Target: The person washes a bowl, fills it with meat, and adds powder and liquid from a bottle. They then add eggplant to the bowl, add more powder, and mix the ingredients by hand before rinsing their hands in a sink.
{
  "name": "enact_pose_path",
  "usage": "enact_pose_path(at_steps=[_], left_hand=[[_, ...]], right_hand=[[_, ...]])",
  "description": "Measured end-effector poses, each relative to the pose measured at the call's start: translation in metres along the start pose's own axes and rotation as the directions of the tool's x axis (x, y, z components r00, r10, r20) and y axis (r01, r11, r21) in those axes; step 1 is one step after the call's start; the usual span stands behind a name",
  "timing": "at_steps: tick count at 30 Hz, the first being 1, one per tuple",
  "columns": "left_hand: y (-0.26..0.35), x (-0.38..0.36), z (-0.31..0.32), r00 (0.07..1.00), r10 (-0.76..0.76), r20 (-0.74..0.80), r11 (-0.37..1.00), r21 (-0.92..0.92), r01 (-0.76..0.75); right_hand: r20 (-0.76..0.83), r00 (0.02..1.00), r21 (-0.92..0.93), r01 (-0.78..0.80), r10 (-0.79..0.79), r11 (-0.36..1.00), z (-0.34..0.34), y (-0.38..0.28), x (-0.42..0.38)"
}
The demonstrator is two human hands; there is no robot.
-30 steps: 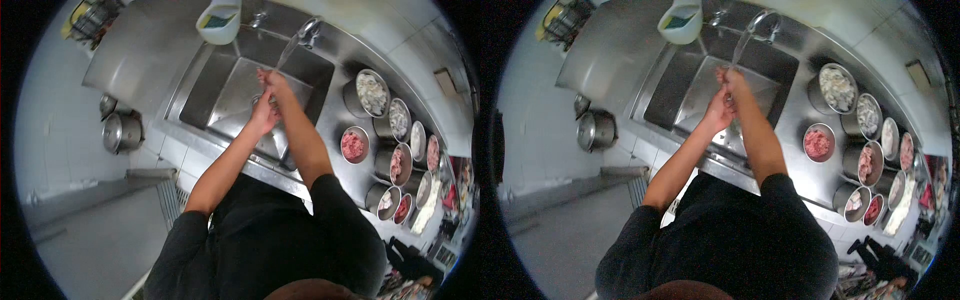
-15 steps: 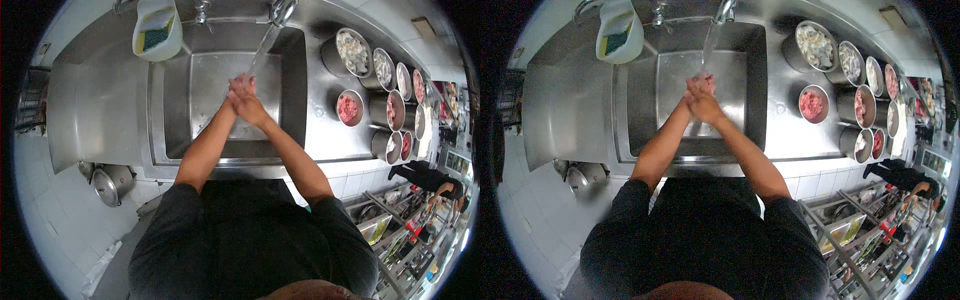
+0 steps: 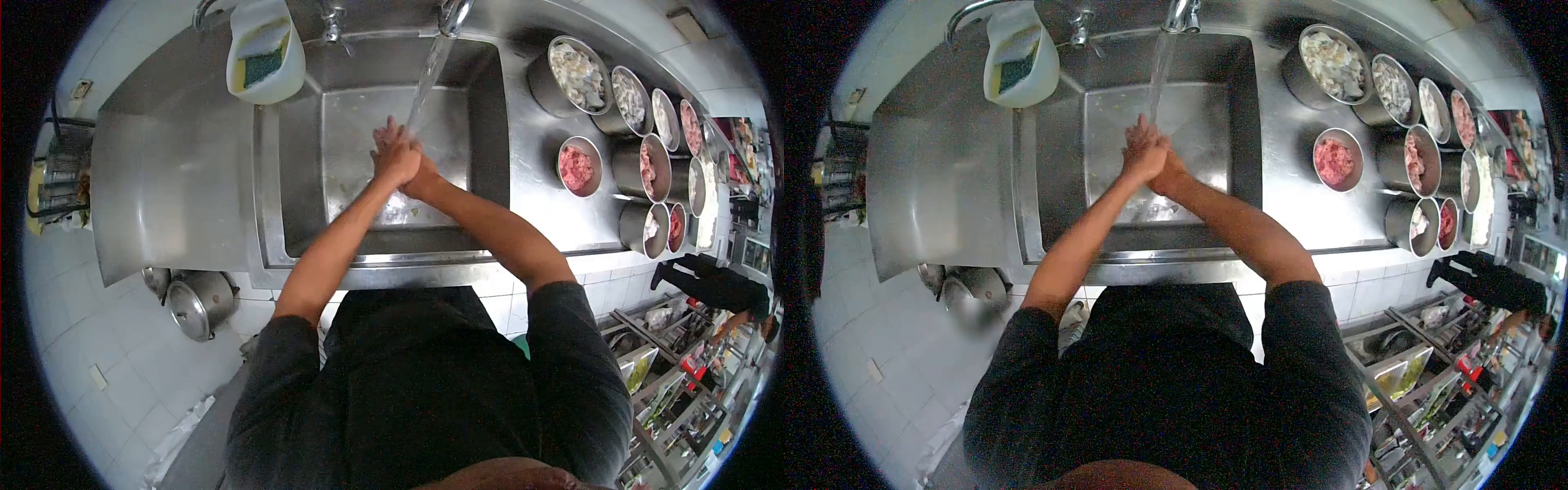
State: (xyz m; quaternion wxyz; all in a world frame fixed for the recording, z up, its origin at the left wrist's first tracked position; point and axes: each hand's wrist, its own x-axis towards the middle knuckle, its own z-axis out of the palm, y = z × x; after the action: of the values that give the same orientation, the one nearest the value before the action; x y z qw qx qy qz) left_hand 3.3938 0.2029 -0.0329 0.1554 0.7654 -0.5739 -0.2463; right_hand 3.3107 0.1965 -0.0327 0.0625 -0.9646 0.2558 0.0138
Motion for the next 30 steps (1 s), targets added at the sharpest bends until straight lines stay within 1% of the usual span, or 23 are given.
enact_pose_path(at_steps=[1,2,4,5,6,7,8,9,11,12,13,14,15,16,19,20,23,24,25,26,27,29,30], left_hand=[[0.005,0.003,-0.015,0.996,-0.072,0.045,0.996,0.056,0.070],[-0.022,0.033,0.011,0.982,-0.083,0.171,0.975,0.216,0.044],[-0.057,0.071,0.039,0.928,-0.096,0.361,0.989,0.140,0.048],[-0.040,0.060,0.007,0.886,-0.110,0.450,0.992,-0.004,0.125],[-0.021,0.048,-0.029,0.836,-0.122,0.534,0.966,-0.131,0.225],[-0.029,0.038,-0.026,0.865,-0.054,0.499,0.859,-0.419,0.295],[-0.043,0.034,-0.017,0.896,0.001,0.444,0.672,-0.664,0.328],[-0.046,0.026,-0.019,0.925,0.041,0.379,0.423,-0.845,0.328],[-0.032,0.002,-0.025,0.906,-0.044,0.421,-0.019,-0.907,0.420],[-0.020,-0.012,-0.032,0.885,-0.066,0.460,-0.238,-0.869,0.434],[-0.007,-0.023,-0.034,0.869,-0.077,0.488,-0.299,-0.843,0.447],[0.007,-0.033,-0.033,0.849,-0.081,0.522,-0.355,-0.811,0.465],[0.019,-0.039,-0.031,0.826,-0.082,0.558,-0.409,-0.774,0.483],[0.025,-0.042,-0.024,0.840,0.001,0.542,-0.512,-0.721,0.466],[0.051,-0.045,-0.044,0.850,0.081,0.520,-0.621,-0.641,0.451],[0.032,-0.033,-0.027,0.896,0.099,0.433,-0.550,-0.727,0.412],[0.015,-0.018,-0.023,0.904,0.027,0.427,-0.438,-0.808,0.395],[0.008,-0.013,-0.018,0.905,0.003,0.426,-0.401,-0.828,0.391],[-0.005,-0.005,-0.009,0.893,0.035,0.449,-0.399,-0.812,0.425],[-0.026,0.011,0.011,0.882,0.076,0.465,-0.396,-0.798,0.455],[-0.044,0.022,0.030,0.868,0.115,0.483,-0.392,-0.781,0.486],[-0.063,0.037,0.054,0.864,0.384,0.326,-0.457,-0.746,0.484],[-0.070,0.043,0.064,0.835,0.502,0.225,-0.488,-0.723,0.488]], right_hand=[[-0.034,0.999,0.022,0.024,-0.024,0.999,-0.003,-0.003,-0.003],[-0.070,0.996,0.046,0.051,-0.048,0.998,-0.007,-0.007,-0.006],[0.132,0.991,0.113,0.020,-0.035,0.993,-0.036,-0.011,-0.010],[0.229,0.973,0.143,-0.002,-0.031,0.990,-0.045,-0.010,-0.012],[0.104,0.992,0.176,0.056,-0.075,0.983,-0.042,-0.004,-0.015],[-0.028,0.993,0.204,0.116,-0.113,0.972,-0.034,0.004,-0.017],[-0.162,0.977,0.224,0.176,-0.142,0.958,-0.028,0.011,-0.015],[-0.221,0.974,0.350,0.124,-0.046,0.929,-0.027,0.014,-0.008],[-0.302,0.938,0.582,0.040,0.171,0.812,-0.024,0.026,0.009],[-0.342,0.883,0.490,-0.125,0.322,0.863,-0.020,0.032,0.019],[-0.093,0.828,0.812,-0.259,0.554,0.523,-0.030,0.033,0.027],[0.217,0.734,0.943,-0.327,0.643,0.055,-0.040,0.034,0.035],[0.251,0.688,0.968,-0.157,0.681,-0.198,-0.028,0.034,0.053],[0.294,0.649,0.905,0.047,0.702,-0.423,-0.013,0.034,0.067],[0.534,0.614,0.588,0.224,0.581,-0.777,-0.011,0.021,0.075],[0.510,0.637,0.615,0.200,0.578,-0.763,-0.014,0.015,0.069],[0.425,0.735,0.701,0.103,0.528,-0.706,-0.030,0.003,0.052],[0.340,0.677,0.868,0.041,0.653,-0.495,-0.024,-0.004,0.048],[0.217,0.626,0.968,-0.038,0.749,-0.249,-0.018,-0.012,0.042],[0.054,0.588,0.992,-0.124,0.807,0.024,-0.015,-0.013,0.038],[-0.035,0.616,0.960,-0.198,0.787,0.198,-0.023,-0.017,0.029],[-0.195,0.687,0.795,-0.307,0.700,0.523,-0.048,-0.029,0.010],[-0.241,0.686,0.777,-0.287,0.686,0.560,-0.046,-0.036,0.004]])
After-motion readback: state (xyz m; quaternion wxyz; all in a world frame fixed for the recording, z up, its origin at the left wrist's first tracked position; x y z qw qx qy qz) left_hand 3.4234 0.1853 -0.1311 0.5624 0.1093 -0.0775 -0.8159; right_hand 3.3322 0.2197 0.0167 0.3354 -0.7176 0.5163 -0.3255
